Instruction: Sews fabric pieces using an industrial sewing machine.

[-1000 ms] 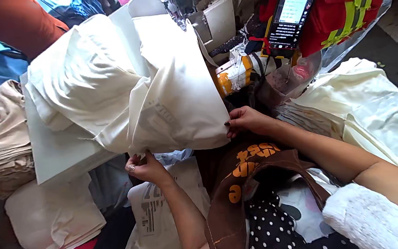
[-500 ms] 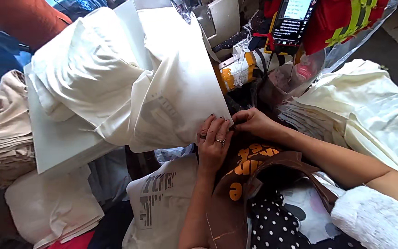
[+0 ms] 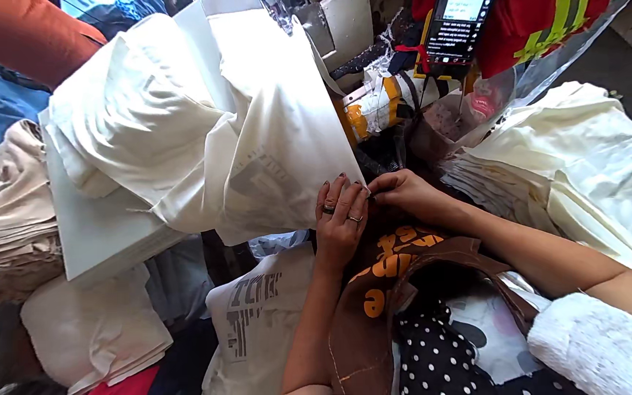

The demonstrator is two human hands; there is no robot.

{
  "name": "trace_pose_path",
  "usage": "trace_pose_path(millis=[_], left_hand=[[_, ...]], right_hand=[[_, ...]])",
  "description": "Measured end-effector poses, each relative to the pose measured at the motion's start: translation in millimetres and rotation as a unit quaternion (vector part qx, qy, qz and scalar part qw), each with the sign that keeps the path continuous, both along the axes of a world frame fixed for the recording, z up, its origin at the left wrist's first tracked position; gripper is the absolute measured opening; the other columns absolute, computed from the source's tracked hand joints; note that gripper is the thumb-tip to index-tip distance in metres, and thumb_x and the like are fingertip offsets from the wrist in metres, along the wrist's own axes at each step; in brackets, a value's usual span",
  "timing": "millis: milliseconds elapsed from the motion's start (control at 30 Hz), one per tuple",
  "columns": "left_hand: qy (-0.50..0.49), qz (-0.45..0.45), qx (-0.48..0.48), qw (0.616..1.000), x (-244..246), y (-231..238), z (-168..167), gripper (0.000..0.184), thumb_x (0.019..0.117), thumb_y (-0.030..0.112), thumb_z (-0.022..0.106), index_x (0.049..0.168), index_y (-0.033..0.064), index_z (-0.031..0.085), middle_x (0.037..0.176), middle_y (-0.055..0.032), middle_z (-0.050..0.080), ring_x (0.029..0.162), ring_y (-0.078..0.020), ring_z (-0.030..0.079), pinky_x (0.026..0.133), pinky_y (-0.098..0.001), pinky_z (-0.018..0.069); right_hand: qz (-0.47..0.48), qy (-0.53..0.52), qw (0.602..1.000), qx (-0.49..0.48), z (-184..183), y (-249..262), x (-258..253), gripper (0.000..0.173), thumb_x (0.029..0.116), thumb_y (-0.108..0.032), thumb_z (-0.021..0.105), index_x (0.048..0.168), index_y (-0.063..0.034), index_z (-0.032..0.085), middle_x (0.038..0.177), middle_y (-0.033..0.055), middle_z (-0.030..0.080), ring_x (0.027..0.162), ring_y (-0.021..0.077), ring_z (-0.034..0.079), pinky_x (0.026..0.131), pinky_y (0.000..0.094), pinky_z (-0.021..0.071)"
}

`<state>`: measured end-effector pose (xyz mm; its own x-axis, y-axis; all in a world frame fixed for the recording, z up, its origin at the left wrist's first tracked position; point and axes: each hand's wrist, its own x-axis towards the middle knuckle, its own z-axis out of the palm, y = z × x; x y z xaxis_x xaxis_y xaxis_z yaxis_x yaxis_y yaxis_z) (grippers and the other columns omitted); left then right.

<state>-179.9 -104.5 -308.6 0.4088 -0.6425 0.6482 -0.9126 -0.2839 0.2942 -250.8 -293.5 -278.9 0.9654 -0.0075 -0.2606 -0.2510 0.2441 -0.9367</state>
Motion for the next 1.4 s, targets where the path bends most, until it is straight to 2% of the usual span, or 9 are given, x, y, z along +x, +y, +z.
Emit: trace_pose_path(millis=[233,467,667,900,1000,1133,1233,1300,1400], left_hand=[[0.005,-0.031,-0.017,0.999,4.7,-3.6,9.0,0.008,0.0939,0.005,0.067,0.096,0.0013,0.074,0.122,-0.0148,0.073,0.131,-0.0354,0.059,0.117,-0.0558,0.0395],[0.051,-0.06,-0.001,0.997,-1.3,-2.4,9.9,0.007,0.0922,0.0,0.067,0.091,0.0005,0.073,0.123,-0.015,0.073,0.131,-0.0341,0.061,0.116,-0.0568,0.0414],[0.029,-0.011,0.005,1.0,-7.5,-5.7,-5.2,0.007,0.092,0.005,0.07,0.086,0.0044,0.072,0.125,-0.015,0.069,0.134,-0.035,0.055,0.118,-0.0553,0.0374],[0.044,0.017,0.002,0.999,3.3,1.1,-9.8,0.012,0.0971,0.019,0.07,0.105,0.0152,0.078,0.123,-0.0143,0.069,0.128,-0.0312,0.059,0.114,-0.0507,0.0417],[0.09,0.118,-0.024,0.989,11.3,30.0,-18.0,0.023,0.0974,0.019,0.067,0.114,0.0048,0.073,0.131,-0.0246,0.061,0.131,-0.0356,0.054,0.114,-0.0478,0.0404],[0.152,0.326,-0.168,0.918,33.5,89.4,-31.4,0.058,0.0886,0.003,0.069,0.134,-0.0216,0.043,0.142,-0.0397,0.045,0.134,-0.0388,0.049,0.111,-0.0412,0.043],[0.244,0.462,-0.222,0.823,57.8,129.9,-41.3,0.086,0.0842,0.005,0.078,0.15,-0.0173,0.026,0.152,-0.0402,0.034,0.136,-0.0453,0.045,0.11,-0.0454,0.0444],[0.334,0.427,-0.233,0.807,70.3,148.5,-51.3,0.097,0.0847,0.003,0.078,0.156,-0.0129,0.014,0.159,-0.0374,0.025,0.144,-0.044,0.037,0.116,-0.0447,0.0381],[0.432,0.341,-0.228,0.803,80.8,162.3,-71.8,0.088,0.0891,0.006,0.073,0.156,-0.0101,0.018,0.152,-0.0321,0.041,0.136,-0.033,0.049,0.112,-0.0408,0.0445]], right_hand=[[-0.004,-0.003,1.0,0.012,-7.6,-0.3,1.1,0.013,0.0936,0.003,0.066,0.104,0.0018,0.073,0.087,0.007,0.074,0.072,0.01,0.07,0.07,0.0258,0.0614],[-0.012,0.022,0.999,0.035,-11.3,-1.5,1.9,0.014,0.0935,0.004,0.065,0.105,0.0017,0.073,0.089,0.0077,0.073,0.074,0.0112,0.07,0.071,0.0269,0.0617],[0.008,0.026,0.999,0.044,-14.5,-1.0,3.2,0.016,0.0952,-0.013,0.067,0.106,-0.0014,0.066,0.088,0.0054,0.069,0.077,0.0109,0.067,0.075,0.0282,0.0587],[-0.005,-0.024,1.0,-0.006,-27.5,-6.6,21.0,0.014,0.1001,-0.014,0.062,0.1,0.0006,0.063,0.084,0.0026,0.066,0.071,0.0069,0.064,0.069,0.0257,0.0568],[0.017,-0.022,0.997,-0.077,-23.7,-14.5,21.3,0.017,0.103,-0.012,0.057,0.105,0.0035,0.063,0.088,0.0077,0.065,0.071,0.0098,0.064,0.069,0.0281,0.0572],[0.029,0.01,0.998,-0.063,-18.4,-19.8,18.7,0.014,0.1049,-0.01,0.054,0.109,0.0019,0.06,0.09,0.0079,0.068,0.073,0.0116,0.068,0.069,0.0288,0.0593],[0.028,-0.008,0.998,-0.051,-18.4,-20.9,17.2,0.014,0.1033,-0.007,0.055,0.112,0.0022,0.061,0.091,0.0073,0.069,0.074,0.0113,0.07,0.07,0.0293,0.0605],[0.04,-0.017,0.998,-0.05,-12.0,-20.4,15.8,0.015,0.1027,-0.005,0.055,0.114,0.0034,0.062,0.092,0.0081,0.07,0.075,0.0117,0.07,0.071,0.0299,0.0608],[0.04,-0.061,0.995,-0.073,-9.9,-19.0,14.4,0.012,0.1008,-0.006,0.059,0.107,0.0019,0.065,0.092,0.0059,0.07,0.076,0.0085,0.07,0.072,0.0267,0.0606]])
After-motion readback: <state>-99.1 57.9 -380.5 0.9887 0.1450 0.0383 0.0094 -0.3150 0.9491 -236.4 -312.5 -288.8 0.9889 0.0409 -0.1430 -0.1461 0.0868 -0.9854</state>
